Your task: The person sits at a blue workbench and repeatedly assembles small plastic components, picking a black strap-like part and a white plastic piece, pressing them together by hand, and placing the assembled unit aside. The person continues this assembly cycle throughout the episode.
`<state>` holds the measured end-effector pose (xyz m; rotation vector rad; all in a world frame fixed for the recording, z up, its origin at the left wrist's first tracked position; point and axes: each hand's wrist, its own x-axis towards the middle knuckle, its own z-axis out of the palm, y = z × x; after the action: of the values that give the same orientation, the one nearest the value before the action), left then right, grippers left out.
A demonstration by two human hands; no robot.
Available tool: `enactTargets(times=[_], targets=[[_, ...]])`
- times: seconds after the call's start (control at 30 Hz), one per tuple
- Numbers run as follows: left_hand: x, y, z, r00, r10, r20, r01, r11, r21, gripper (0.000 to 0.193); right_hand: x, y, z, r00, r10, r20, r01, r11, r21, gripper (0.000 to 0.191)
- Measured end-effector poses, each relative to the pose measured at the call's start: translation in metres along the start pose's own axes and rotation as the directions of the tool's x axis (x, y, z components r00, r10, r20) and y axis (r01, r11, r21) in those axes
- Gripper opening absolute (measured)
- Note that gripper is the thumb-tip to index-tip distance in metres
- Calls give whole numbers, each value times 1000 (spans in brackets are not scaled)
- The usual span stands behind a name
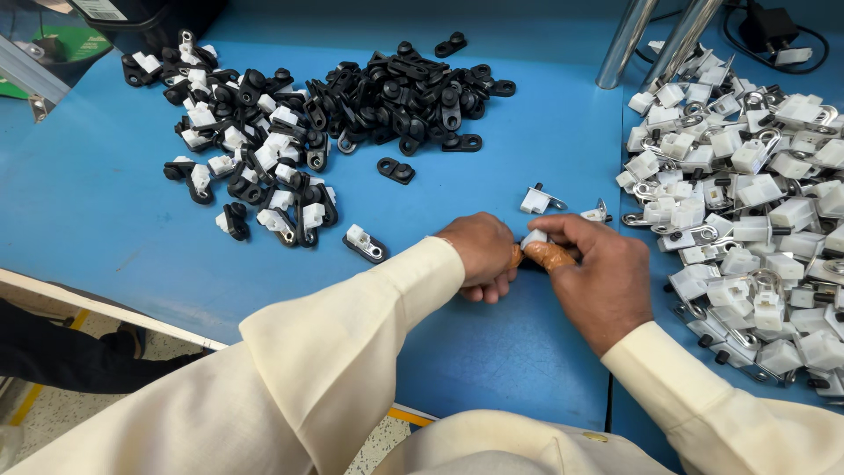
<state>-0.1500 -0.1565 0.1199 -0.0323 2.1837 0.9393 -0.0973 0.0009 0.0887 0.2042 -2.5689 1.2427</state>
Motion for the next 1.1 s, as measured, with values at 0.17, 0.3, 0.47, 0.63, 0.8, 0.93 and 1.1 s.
enactTargets(times=[0.17,0.3,0.47,0.63,0.8,0.93,1.1], targets=[[-3,-11,-3,998,9,-66,-17,993,-114,28,12,4,-12,976,-127,179,130,992,-3,27],[-12,-2,-7,989,19,-149,-11,998,58,22,25,-2,-17,932,-224,285,270,954,-134,25],[-25,10,-7,977,76,-198,0,933,359,28,34,-13,-13,928,-144,344,221,955,-197,26],[-31,11,-6,970,40,-239,32,957,289,34,38,-18,-10,935,69,349,-9,986,-168,32],[-39,-9,14,952,74,-297,-129,977,-172,15,43,-21,-9,933,128,336,-77,984,-161,28],[-46,-20,37,914,56,-402,-260,841,-474,15,46,-21,-10,925,178,336,-134,980,-148,28],[-38,-8,45,929,-79,-363,-137,835,-533,17,49,-11,-13,927,174,333,-146,983,-108,28]])
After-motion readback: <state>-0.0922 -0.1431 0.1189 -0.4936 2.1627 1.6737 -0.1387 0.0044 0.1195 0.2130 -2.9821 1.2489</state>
